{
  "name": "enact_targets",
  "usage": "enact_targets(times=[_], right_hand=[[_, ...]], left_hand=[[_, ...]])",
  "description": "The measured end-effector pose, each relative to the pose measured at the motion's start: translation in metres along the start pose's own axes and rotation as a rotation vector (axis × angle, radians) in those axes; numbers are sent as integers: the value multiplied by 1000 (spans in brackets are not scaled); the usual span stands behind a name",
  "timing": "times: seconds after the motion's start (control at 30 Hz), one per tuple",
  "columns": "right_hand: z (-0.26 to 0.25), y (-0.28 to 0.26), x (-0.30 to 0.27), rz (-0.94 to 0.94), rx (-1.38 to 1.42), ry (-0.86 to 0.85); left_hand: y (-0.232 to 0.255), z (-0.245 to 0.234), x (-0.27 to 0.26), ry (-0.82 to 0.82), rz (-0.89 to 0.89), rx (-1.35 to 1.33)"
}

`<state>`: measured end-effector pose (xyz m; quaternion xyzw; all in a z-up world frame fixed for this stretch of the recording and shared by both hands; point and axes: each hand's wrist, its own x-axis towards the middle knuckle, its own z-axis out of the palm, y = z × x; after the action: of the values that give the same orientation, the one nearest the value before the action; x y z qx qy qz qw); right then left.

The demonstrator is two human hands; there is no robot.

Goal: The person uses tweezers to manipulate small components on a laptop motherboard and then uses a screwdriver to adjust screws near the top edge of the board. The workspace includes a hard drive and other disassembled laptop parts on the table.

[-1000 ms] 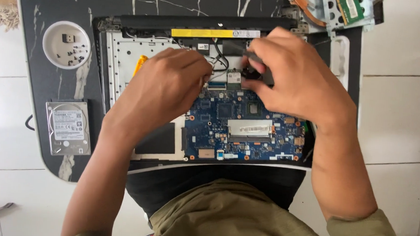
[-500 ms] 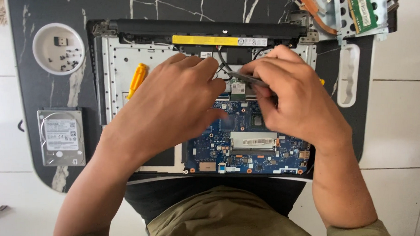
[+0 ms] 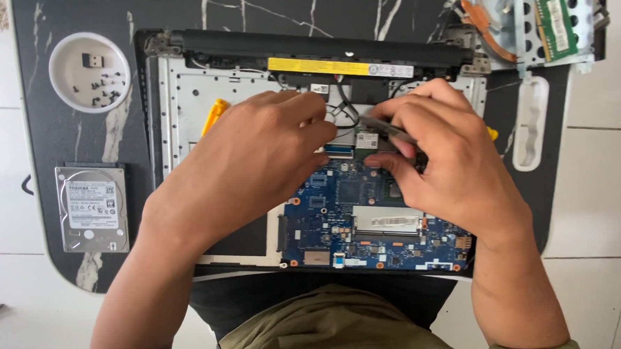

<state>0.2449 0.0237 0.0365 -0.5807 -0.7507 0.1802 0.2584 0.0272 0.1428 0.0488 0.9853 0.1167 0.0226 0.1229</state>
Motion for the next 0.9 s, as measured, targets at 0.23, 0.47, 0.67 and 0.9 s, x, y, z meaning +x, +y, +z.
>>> enact_targets(times=[0.23,0.47,0.67,0.9], right_hand=[[0,2,1,-100,-42,-41],[0,5,-1,-57,-46,-63],[-3,5,-1,-1,-39,-13],[-1,5,-5,53,-104,26]], left_hand=[[-12,7,-3,62,-12,-209],[-6,11,-3,120,30,-122],[-2,13,0,108,28,-103],[0,12,3,129,36,-88]])
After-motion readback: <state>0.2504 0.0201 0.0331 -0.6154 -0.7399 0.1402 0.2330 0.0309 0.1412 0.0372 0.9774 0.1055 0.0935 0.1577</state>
